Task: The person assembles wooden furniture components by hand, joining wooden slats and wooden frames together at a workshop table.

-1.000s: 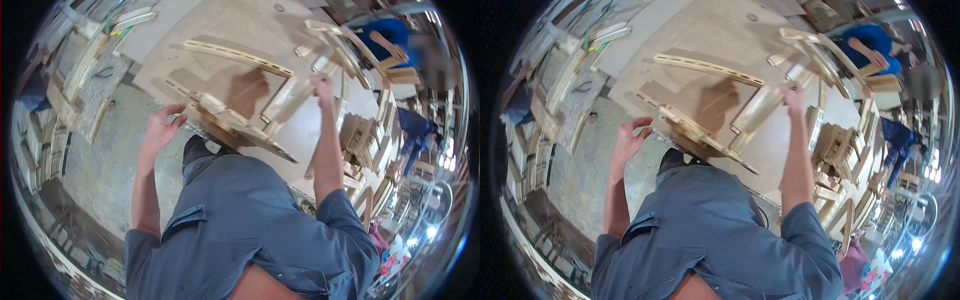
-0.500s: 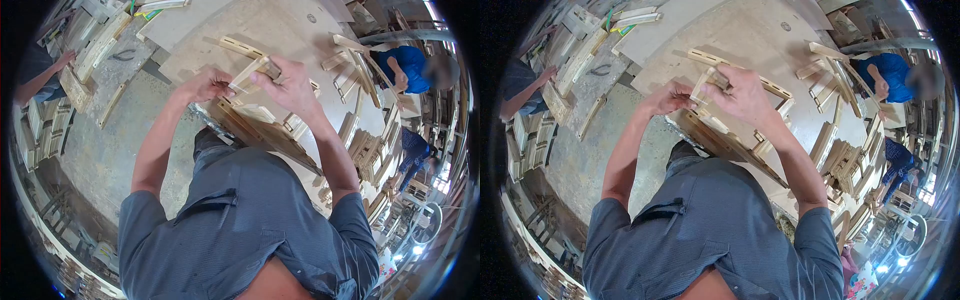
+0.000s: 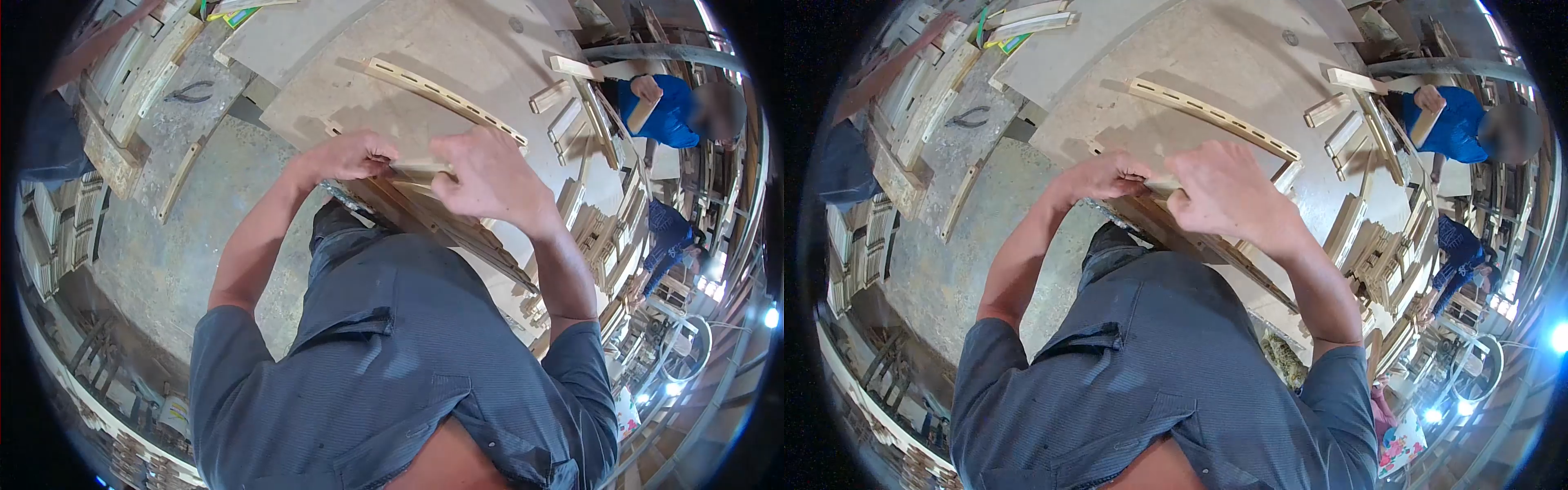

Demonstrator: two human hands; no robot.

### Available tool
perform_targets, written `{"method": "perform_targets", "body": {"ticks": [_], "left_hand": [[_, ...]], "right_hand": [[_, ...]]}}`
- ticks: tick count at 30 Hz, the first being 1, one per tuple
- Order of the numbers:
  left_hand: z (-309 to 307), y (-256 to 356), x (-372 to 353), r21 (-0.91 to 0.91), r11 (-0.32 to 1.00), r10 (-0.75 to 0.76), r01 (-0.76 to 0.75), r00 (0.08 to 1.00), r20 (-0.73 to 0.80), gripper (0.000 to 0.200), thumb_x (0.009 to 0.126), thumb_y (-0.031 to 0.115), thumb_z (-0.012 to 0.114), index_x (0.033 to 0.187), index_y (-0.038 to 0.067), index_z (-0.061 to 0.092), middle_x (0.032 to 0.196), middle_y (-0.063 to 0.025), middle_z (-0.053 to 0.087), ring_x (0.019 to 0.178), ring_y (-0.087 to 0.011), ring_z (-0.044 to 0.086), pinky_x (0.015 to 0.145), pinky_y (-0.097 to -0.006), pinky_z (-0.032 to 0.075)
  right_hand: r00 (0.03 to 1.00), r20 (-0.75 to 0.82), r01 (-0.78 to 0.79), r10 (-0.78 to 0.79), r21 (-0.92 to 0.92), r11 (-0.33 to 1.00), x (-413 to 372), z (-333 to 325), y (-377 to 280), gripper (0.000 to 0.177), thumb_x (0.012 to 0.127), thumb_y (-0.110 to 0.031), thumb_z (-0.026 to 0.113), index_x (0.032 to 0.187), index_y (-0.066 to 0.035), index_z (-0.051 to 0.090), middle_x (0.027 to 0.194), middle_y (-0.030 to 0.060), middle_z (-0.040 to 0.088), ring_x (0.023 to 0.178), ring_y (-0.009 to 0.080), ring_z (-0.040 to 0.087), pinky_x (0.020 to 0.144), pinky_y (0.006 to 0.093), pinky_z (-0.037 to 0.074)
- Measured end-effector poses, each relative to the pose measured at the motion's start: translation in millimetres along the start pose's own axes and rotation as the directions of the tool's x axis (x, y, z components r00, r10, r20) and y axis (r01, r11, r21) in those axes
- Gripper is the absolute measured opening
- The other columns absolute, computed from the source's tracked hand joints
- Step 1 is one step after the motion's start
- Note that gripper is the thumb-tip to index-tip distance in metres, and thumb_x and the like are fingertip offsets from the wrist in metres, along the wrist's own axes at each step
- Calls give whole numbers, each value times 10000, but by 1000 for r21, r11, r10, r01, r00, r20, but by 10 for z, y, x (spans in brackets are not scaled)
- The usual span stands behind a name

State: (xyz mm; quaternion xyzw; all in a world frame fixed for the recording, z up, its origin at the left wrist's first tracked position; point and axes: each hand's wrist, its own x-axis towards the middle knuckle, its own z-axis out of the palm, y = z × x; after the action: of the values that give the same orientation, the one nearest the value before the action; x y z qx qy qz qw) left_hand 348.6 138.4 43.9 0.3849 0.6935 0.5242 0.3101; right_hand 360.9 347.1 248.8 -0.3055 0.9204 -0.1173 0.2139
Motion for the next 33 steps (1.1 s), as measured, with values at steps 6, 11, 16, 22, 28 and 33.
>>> {"method": "perform_targets", "body": {"ticks": [6,11,16,22,28,33], "left_hand": [[132,-151,-138,84,995,56,-48,994,-99,169,843,42,693,1012,39,696,869,-176,679,852,-402,625,764,-443,498],[150,-183,-121,-163,986,-34,19,995,-89,203,851,52,711,1054,45,703,941,-174,706,931,-379,648,806,-417,509],[97,69,-122,63,988,-141,145,988,-55,293,834,-3,719,1124,33,702,996,-163,733,925,-341,691,833,-381,541],[448,160,-384,37,997,-41,71,850,-525,394,796,-54,764,1183,-2,714,1051,-161,772,969,-297,742,908,-358,554],[584,510,-629,-40,932,-305,360,721,-622,345,833,59,773,1171,-3,741,1147,-210,749,1095,-309,721,950,-372,541],[720,675,-599,44,871,-345,489,674,-653,351,869,155,745,1184,1,738,1143,-207,751,1065,-321,728,919,-398,554]], "right_hand": [[999,36,-1,1,-1,1000,132,275,-210,180,768,-165,590,741,9,629,664,280,627,673,463,661,680,565,532],[988,134,-99,82,123,988,143,130,-199,322,856,-307,627,758,-1,639,712,263,660,716,472,666,690,552,530],[946,250,-324,208,779,537,-138,253,872,614,918,-587,628,1013,14,714,833,159,727,780,285,710,701,438,532],[588,-208,-730,782,279,624,-1294,1570,3149,822,788,-448,821,1401,38,569,1282,255,668,1099,291,692,965,374,536],[668,-315,-579,675,350,736,-1595,2598,2922,1102,603,-205,868,1548,52,362,1428,268,502,1313,398,528,1130,426,453],[627,-202,-613,753,469,636,-1700,2426,2890,1165,538,-234,917,1538,41,388,1377,267,503,1300,429,511,1115,434,477]]}}
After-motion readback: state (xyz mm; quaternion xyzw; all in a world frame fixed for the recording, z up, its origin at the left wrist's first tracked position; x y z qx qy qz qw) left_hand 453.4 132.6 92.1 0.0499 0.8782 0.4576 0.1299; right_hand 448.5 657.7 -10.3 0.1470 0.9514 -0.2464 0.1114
